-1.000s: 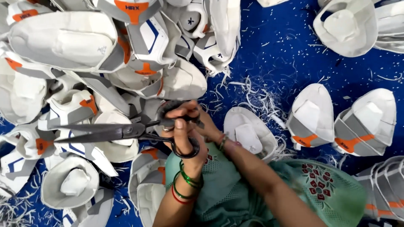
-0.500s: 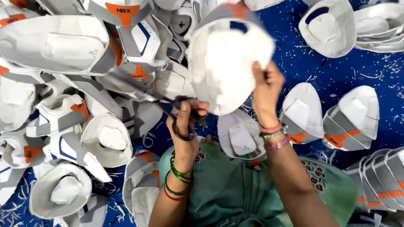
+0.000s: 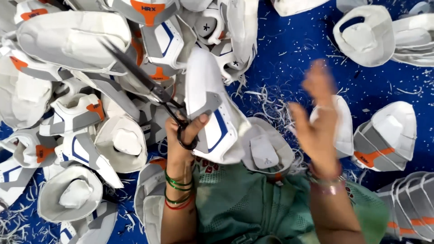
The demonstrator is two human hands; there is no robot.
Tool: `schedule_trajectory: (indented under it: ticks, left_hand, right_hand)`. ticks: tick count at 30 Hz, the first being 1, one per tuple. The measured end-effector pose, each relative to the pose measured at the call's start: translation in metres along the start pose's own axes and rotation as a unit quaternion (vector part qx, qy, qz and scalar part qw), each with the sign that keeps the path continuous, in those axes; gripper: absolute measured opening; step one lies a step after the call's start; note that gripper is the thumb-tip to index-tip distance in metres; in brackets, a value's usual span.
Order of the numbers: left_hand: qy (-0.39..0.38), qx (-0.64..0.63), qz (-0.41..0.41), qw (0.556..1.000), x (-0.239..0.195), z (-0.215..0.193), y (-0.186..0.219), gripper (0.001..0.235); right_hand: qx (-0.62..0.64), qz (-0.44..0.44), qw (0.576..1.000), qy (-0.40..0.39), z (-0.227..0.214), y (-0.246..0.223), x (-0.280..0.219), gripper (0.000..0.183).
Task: The person trims excess material from shoe uppers using scissors.
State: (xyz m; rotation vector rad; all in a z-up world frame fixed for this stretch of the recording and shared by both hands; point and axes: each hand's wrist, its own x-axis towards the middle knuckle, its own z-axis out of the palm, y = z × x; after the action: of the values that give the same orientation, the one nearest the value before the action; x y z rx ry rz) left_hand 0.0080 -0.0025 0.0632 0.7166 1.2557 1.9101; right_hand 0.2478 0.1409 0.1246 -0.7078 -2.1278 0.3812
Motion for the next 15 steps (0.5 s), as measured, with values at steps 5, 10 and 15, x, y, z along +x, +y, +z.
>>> schedule_trajectory:
  ticks: [5, 10, 15]
  left_hand:
    - [-0.083, -0.128, -0.052, 0.987, -0.013, 0.007, 0.006, 0.036]
    - [-0.092, -0.141, -0.033, 0.985, -0.015, -0.01, -0.012, 0.036]
    - [-0.067, -0.054, -0.085, 0.993, -0.006, 0.018, 0.01, 0.03]
  right_hand:
    - [0.149, -0.091, 0.974, -0.142, 0.054, 0.018, -0.027, 0.061]
    - [0.294, 0.058, 0.937, -0.179, 0.044, 0.037, -0.055, 0.071]
    - [0.637, 0.241, 0.73, -0.05, 0.021, 0.032, -0.095, 0.066]
